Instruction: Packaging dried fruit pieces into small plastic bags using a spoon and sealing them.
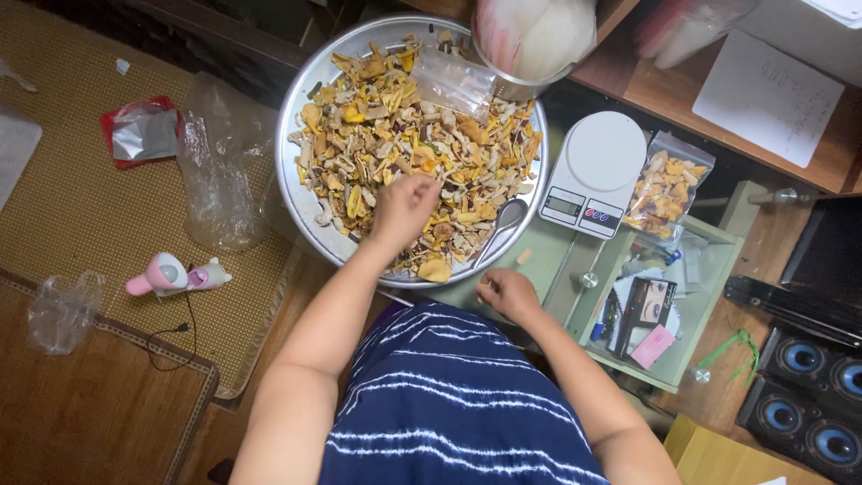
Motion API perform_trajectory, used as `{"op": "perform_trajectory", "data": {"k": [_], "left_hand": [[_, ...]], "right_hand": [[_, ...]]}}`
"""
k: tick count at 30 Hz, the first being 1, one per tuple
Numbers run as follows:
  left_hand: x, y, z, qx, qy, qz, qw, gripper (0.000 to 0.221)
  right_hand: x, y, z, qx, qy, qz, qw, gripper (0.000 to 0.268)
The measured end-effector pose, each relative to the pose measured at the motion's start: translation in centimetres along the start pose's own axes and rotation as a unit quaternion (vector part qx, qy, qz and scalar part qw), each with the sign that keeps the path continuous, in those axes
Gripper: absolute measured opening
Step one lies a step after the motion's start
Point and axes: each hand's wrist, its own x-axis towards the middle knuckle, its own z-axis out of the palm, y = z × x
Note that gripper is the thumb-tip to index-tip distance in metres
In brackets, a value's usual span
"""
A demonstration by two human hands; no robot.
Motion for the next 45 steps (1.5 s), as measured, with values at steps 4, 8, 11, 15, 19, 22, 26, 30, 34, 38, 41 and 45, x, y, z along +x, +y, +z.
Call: {"op": "perform_trajectory", "data": {"k": [4, 8, 11, 15, 19, 22, 26, 30, 34, 38, 41, 45], "left_hand": [[8.5, -0.9, -1.1, 0.049, 0.087, 0.100, 0.990, 0.017], [13.3, 2.3, -2.2, 0.215, 0.059, 0.150, 0.963, 0.020], [15.6, 4.5, -2.3, 0.313, -0.031, 0.098, 0.944, 0.028], [17.6, 5.2, -1.1, 0.414, -0.133, 0.093, 0.896, 0.054], [19.8, 4.2, 0.6, 0.441, -0.180, 0.091, 0.875, 0.069], [21.0, 2.8, 1.5, 0.448, -0.196, 0.110, 0.865, 0.053], [21.2, 2.2, 1.8, 0.469, -0.248, 0.107, 0.841, 0.024], [21.1, 2.1, 1.7, 0.453, -0.264, 0.111, 0.844, 0.016], [21.2, 1.4, 1.8, 0.444, -0.231, 0.145, 0.853, 0.021], [22.4, 1.9, 1.2, 0.399, -0.227, 0.100, 0.883, 0.020], [21.9, 0.1, -0.9, 0.312, -0.137, 0.149, 0.928, 0.016], [17.4, 2.9, -9.6, 0.150, 0.041, 0.262, 0.952, 0.010]], "right_hand": [[2.3, -2.5, -4.0, 0.053, 0.135, -0.017, 0.989, 0.019], [3.1, -5.7, -5.6, 0.212, 0.244, -0.016, 0.946, 0.038], [1.7, -6.8, -6.0, 0.235, 0.221, -0.003, 0.947, 0.041], [-0.7, -6.0, -4.6, 0.235, 0.181, 0.046, 0.954, 0.030], [-2.4, -3.7, -0.7, 0.331, 0.180, 0.060, 0.924, 0.027], [-3.5, -3.7, 1.3, 0.352, 0.188, 0.096, 0.912, 0.031], [-4.3, -4.1, 2.4, 0.369, 0.189, 0.126, 0.902, 0.032], [-4.4, -5.2, 2.9, 0.363, 0.201, 0.141, 0.899, 0.032], [-4.8, -7.3, 3.1, 0.362, 0.222, 0.149, 0.893, 0.032], [-4.4, -7.0, 5.0, 0.360, 0.258, 0.164, 0.882, 0.030], [-5.1, -5.6, 6.8, 0.391, 0.300, 0.152, 0.857, 0.028], [-5.5, -4.2, 6.8, 0.393, 0.309, 0.157, 0.851, 0.028]]}}
